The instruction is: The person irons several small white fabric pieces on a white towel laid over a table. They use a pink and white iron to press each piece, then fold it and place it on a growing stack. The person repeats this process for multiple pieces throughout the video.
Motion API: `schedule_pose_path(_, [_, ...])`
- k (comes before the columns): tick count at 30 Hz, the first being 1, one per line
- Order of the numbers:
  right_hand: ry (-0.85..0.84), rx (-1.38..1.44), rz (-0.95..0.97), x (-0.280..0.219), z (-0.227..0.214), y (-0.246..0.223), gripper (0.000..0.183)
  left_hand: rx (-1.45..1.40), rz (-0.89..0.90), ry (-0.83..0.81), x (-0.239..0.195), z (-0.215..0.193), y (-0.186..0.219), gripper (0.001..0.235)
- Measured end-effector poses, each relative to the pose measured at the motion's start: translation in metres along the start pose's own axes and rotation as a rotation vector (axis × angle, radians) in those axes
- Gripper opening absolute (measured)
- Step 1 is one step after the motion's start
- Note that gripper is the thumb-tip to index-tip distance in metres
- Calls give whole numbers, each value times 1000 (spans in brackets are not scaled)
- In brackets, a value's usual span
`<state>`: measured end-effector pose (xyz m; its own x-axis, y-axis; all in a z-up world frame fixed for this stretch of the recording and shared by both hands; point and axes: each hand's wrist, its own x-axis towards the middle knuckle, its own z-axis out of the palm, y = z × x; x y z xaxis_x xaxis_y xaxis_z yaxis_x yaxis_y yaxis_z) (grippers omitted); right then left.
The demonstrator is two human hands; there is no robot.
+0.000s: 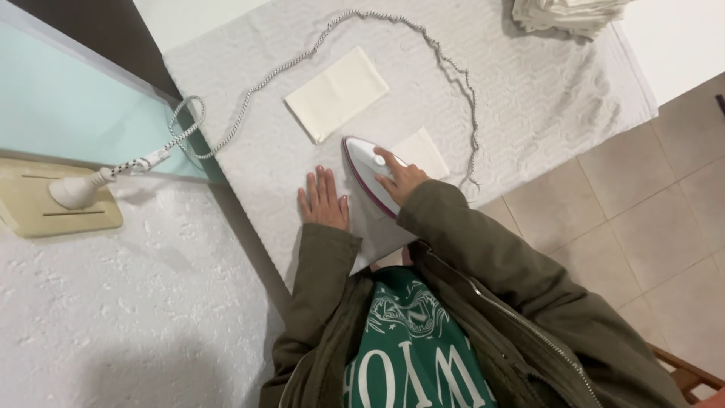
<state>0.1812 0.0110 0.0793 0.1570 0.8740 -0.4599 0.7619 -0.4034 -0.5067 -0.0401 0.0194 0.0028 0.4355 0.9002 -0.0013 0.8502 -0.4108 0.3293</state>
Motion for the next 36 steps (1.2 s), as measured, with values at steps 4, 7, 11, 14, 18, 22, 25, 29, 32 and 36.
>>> schedule_pose_path(4, [-131,21,60,0,4,1,58,67,27,3,9,-14,5,67])
schedule_pose_path(7, [-22,-61,-1,-7,7,-10,59,123,35,17,-5,-11,6,66])
schedule_pose_path(11, [-119,33,102,-6,3,-18,58,65,42,39,1,-13,3,67])
schedule_pose_path(14, [-77,10,38,0,11,-6,60,18,36,24,6,-15,5,67])
schedule_pose_path(18, [38,-39,-4,2,10,-21,58,62,27,27,4,-14,4,65])
schedule_pose_path(22, [-93,-4,116,-9,10,-15,60,61,39,7,6,-17,5,66])
schedule_pose_path(25, [27,-71,-41,-2,13,-14,63,12,3,-11,7,-15,5,68])
schedule_pose_path(29, [-25,-38,79,-13,10,-22,58,64,23,-15,0,-20,8,69])
schedule_pose_path(32, [-7,-71,40,-12,16,-12,59,39,15,-23,7,-21,7,69])
schedule_pose_path(36, [-95,-38,149,-8,8,-26,60,19,39,-8,4,-16,5,67])
